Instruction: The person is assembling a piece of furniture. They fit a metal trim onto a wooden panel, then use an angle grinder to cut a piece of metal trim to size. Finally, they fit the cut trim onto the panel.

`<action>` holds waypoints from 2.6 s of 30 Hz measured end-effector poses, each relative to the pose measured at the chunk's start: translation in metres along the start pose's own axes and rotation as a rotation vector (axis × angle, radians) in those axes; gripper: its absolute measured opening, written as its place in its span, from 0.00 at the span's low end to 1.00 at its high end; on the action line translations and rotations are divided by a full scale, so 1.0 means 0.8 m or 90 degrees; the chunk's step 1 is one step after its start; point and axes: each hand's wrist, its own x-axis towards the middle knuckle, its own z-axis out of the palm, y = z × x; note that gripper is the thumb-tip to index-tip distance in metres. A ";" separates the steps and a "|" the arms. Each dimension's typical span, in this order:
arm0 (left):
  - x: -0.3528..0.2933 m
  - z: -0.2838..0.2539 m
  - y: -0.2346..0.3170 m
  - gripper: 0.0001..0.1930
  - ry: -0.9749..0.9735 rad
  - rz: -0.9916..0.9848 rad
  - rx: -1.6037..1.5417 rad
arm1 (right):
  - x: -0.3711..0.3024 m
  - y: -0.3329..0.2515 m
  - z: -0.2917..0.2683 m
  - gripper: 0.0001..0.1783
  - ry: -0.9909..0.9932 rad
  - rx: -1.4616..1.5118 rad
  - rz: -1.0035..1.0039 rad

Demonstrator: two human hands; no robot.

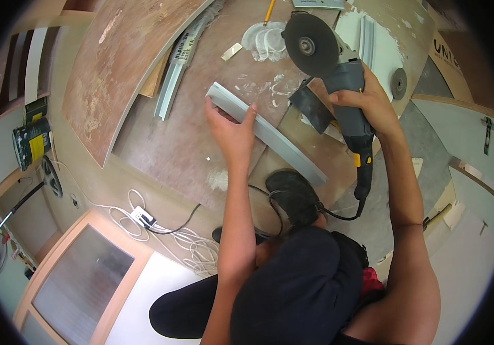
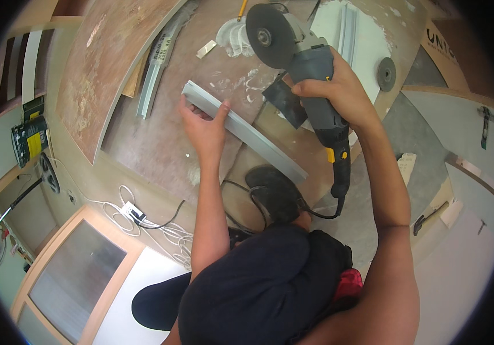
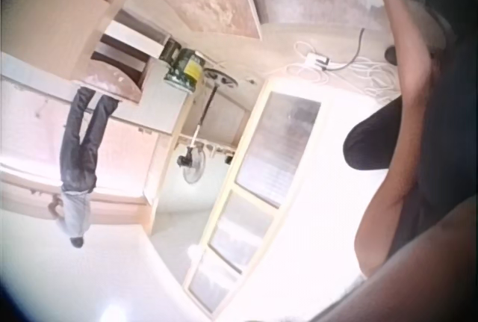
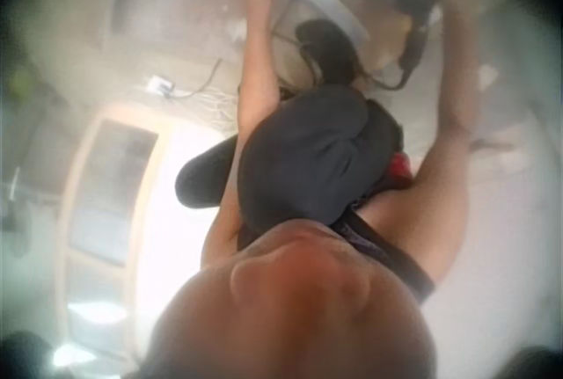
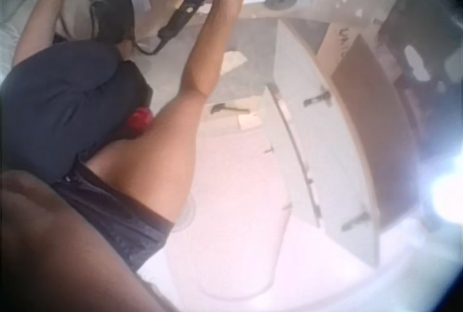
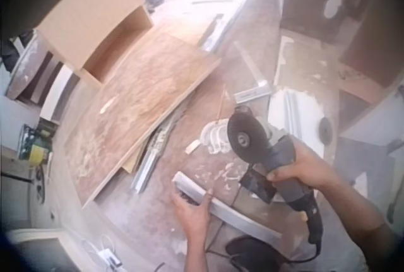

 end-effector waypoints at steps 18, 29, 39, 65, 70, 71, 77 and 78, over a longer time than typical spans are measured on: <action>0.055 -0.093 0.021 0.17 -0.224 0.368 0.200 | -0.059 -0.004 -0.008 0.37 0.028 -0.063 -0.003; 0.034 -0.095 -0.095 0.17 -0.023 0.512 0.308 | -0.046 0.016 0.065 0.36 -0.054 -0.200 -0.022; 0.033 -0.094 -0.123 0.13 0.063 0.470 0.261 | -0.022 0.028 0.108 0.37 -0.085 -0.281 -0.017; 0.022 -0.087 -0.136 0.12 0.119 0.467 0.245 | -0.029 0.047 0.123 0.38 -0.072 -0.358 -0.050; 0.022 -0.087 -0.137 0.11 0.121 0.468 0.248 | -0.030 0.049 0.127 0.39 -0.069 -0.352 -0.054; 0.023 -0.087 -0.138 0.11 0.120 0.468 0.245 | -0.030 0.049 0.128 0.39 -0.067 -0.355 -0.055; 0.025 -0.089 -0.136 0.10 0.126 0.480 0.252 | -0.029 0.046 0.131 0.39 -0.064 -0.369 -0.044; 0.025 -0.089 -0.136 0.10 0.128 0.482 0.253 | -0.029 0.046 0.132 0.39 -0.063 -0.361 -0.042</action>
